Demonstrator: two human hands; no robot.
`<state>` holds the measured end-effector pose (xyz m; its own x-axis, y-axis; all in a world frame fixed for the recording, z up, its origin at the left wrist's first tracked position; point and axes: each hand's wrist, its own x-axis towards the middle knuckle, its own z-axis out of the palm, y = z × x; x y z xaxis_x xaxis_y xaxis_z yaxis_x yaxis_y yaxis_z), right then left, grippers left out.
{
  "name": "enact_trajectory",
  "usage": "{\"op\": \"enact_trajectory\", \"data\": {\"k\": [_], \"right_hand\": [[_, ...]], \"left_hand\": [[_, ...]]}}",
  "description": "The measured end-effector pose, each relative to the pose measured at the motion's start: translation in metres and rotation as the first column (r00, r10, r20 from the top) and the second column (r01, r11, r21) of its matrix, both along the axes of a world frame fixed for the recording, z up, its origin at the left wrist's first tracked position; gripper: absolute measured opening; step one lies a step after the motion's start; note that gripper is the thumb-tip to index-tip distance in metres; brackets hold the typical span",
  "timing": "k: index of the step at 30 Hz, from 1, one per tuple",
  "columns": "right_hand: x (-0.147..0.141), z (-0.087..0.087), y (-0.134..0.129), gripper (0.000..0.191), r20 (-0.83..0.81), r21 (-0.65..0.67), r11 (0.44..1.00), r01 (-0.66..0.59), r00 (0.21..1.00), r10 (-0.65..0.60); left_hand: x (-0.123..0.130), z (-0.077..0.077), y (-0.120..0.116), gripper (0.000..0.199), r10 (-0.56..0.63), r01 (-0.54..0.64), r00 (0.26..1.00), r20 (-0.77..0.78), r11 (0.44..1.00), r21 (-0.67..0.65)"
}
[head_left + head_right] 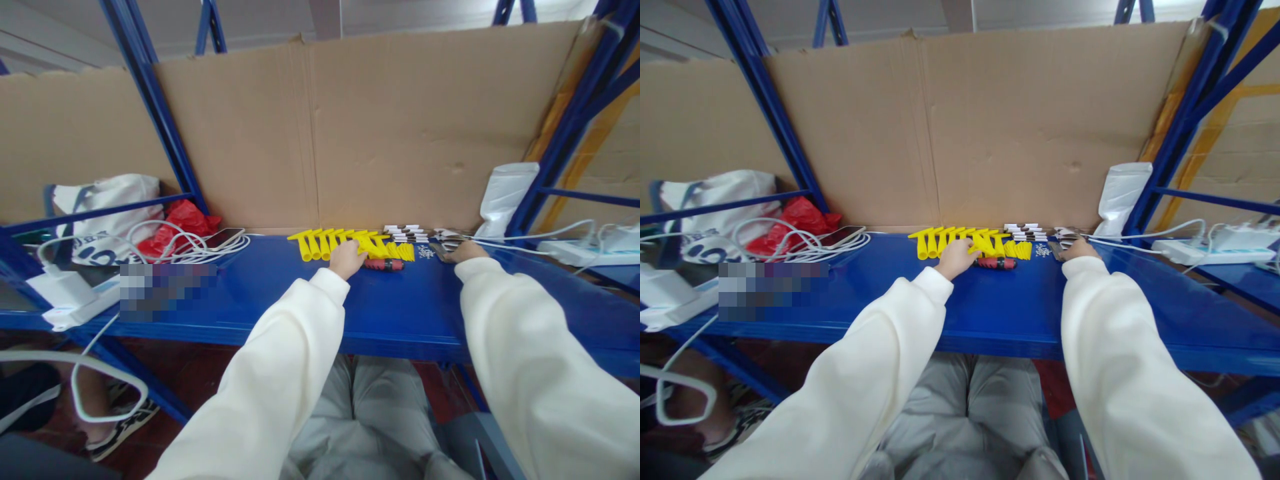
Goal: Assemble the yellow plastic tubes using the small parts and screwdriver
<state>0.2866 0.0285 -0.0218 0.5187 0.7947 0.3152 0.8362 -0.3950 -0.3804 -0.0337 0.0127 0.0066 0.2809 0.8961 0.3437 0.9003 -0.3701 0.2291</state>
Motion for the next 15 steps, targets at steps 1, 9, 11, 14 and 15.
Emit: {"op": "enact_trajectory", "data": {"k": [1, 9, 11, 14, 15], "right_hand": [[-0.0001, -0.0002, 0.0011, 0.041, 0.006, -0.035, 0.999, 0.025, 1.000, -0.025], [-0.0044, 0.0022, -0.0003, 0.030, 0.076, -0.082, 0.995, 0.059, 0.996, -0.053], [-0.0040, 0.0017, 0.0003, 0.025, 0.103, -0.067, 0.996, 0.051, 0.994, -0.044], [-0.0055, 0.0013, 0.0003, 0.022, 0.152, -0.012, 0.999, 0.033, 0.988, -0.031], [-0.0071, 0.0019, -0.0007, 0.021, 0.152, -0.005, 0.999, 0.039, 0.988, -0.038]], "left_hand": [[-0.0001, 0.0001, -0.0003, 0.032, -0.001, 0.001, 1.000, 0.004, 1.000, -0.001], [-0.0006, 0.0026, -0.0019, 0.029, 0.006, -0.005, 1.000, 0.025, 1.000, -0.026], [-0.0006, 0.0025, -0.0022, 0.030, 0.002, -0.002, 1.000, 0.017, 1.000, -0.020], [-0.0006, 0.0022, -0.0026, 0.030, 0.000, 0.000, 1.000, 0.017, 1.000, -0.017], [-0.0005, 0.0020, -0.0026, 0.031, 0.000, 0.001, 1.000, 0.019, 1.000, -0.016]]}}
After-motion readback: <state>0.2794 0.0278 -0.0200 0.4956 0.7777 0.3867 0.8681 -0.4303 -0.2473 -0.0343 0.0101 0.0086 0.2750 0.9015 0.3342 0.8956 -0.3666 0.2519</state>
